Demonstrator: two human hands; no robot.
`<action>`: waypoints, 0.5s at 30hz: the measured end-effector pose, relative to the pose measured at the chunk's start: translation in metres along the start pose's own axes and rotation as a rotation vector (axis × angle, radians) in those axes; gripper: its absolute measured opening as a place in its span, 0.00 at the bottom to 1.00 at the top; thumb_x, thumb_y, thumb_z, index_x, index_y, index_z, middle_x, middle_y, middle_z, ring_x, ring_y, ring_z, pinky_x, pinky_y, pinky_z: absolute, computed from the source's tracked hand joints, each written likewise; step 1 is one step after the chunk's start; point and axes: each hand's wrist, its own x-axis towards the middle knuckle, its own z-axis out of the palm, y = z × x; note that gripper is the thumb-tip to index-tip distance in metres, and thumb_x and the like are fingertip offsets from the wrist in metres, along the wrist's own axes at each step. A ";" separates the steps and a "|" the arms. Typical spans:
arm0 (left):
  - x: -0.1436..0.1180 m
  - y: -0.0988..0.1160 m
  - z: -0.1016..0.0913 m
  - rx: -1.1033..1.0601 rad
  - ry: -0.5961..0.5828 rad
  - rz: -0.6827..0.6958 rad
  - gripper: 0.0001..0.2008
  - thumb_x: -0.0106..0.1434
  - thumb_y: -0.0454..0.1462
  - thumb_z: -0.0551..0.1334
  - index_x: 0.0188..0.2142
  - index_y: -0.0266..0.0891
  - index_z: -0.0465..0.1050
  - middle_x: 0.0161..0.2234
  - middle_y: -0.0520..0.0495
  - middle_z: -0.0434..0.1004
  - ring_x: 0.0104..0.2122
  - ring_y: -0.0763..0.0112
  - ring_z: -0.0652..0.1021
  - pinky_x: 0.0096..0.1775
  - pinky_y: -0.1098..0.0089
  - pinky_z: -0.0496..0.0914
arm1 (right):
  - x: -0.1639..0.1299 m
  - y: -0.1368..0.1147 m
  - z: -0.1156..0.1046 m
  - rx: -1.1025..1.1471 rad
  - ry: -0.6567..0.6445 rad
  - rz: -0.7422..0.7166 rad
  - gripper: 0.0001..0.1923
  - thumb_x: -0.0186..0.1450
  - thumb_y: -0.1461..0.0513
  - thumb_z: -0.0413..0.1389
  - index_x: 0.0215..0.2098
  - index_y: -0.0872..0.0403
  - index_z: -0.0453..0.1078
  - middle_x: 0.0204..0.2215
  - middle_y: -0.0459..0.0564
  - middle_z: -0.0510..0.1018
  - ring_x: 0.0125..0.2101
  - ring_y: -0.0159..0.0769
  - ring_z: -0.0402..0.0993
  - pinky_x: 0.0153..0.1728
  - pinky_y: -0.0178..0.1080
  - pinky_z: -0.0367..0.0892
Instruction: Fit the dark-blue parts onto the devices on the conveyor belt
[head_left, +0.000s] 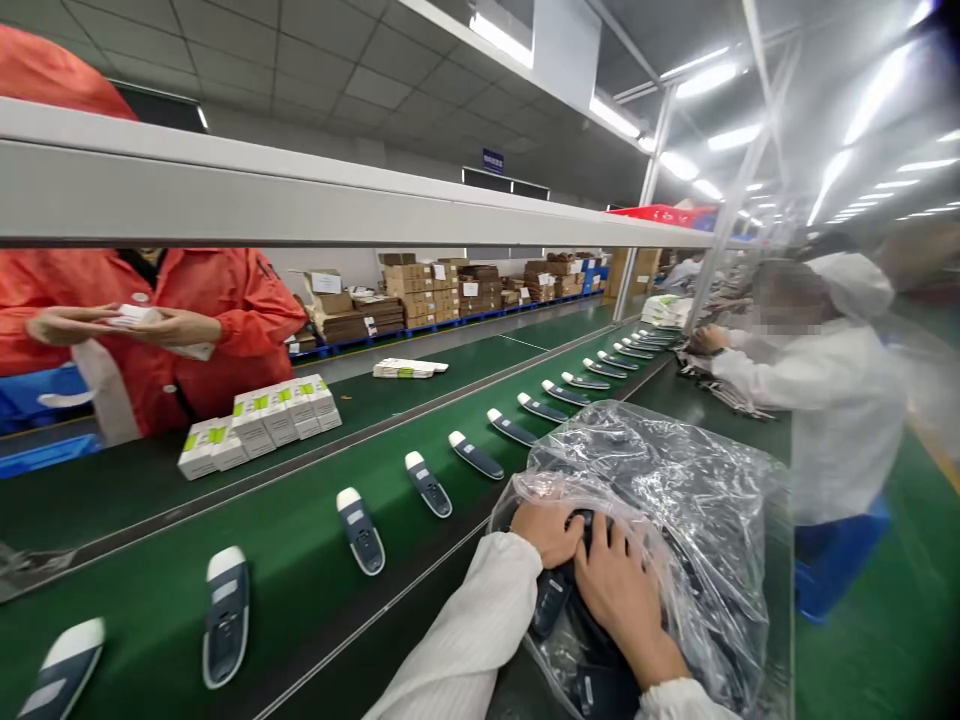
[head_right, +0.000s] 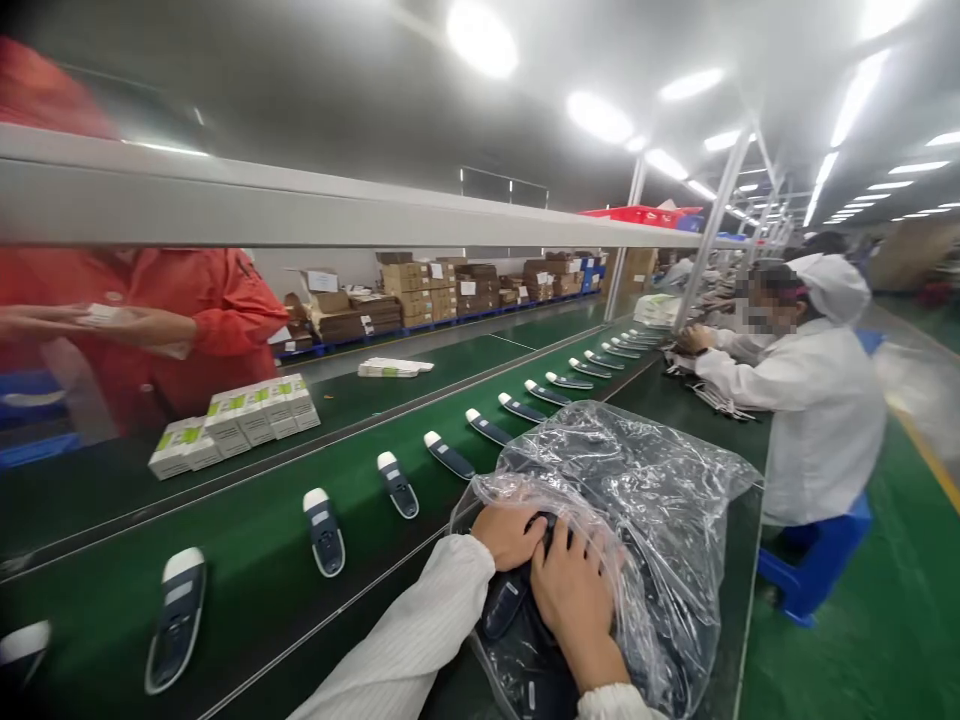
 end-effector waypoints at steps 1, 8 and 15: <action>-0.005 -0.003 -0.004 -0.006 -0.018 0.019 0.18 0.69 0.41 0.50 0.52 0.49 0.73 0.54 0.50 0.74 0.54 0.62 0.72 0.58 0.59 0.65 | -0.001 -0.001 0.001 -0.017 0.001 -0.003 0.25 0.70 0.59 0.43 0.62 0.60 0.63 0.59 0.72 0.67 0.62 0.70 0.58 0.56 0.77 0.45; -0.100 -0.021 -0.044 0.010 -0.032 0.093 0.15 0.68 0.38 0.53 0.50 0.42 0.72 0.52 0.45 0.74 0.56 0.60 0.69 0.60 0.59 0.65 | -0.041 -0.037 -0.007 0.090 -0.006 -0.232 0.25 0.71 0.59 0.43 0.62 0.59 0.64 0.63 0.61 0.65 0.64 0.55 0.58 0.62 0.60 0.57; -0.199 -0.026 -0.072 -0.101 -0.049 0.009 0.20 0.66 0.39 0.57 0.57 0.52 0.70 0.50 0.46 0.77 0.53 0.58 0.73 0.59 0.59 0.69 | -0.074 -0.067 -0.018 0.389 -0.059 -0.563 0.18 0.71 0.59 0.49 0.57 0.53 0.68 0.55 0.54 0.76 0.59 0.47 0.68 0.64 0.54 0.58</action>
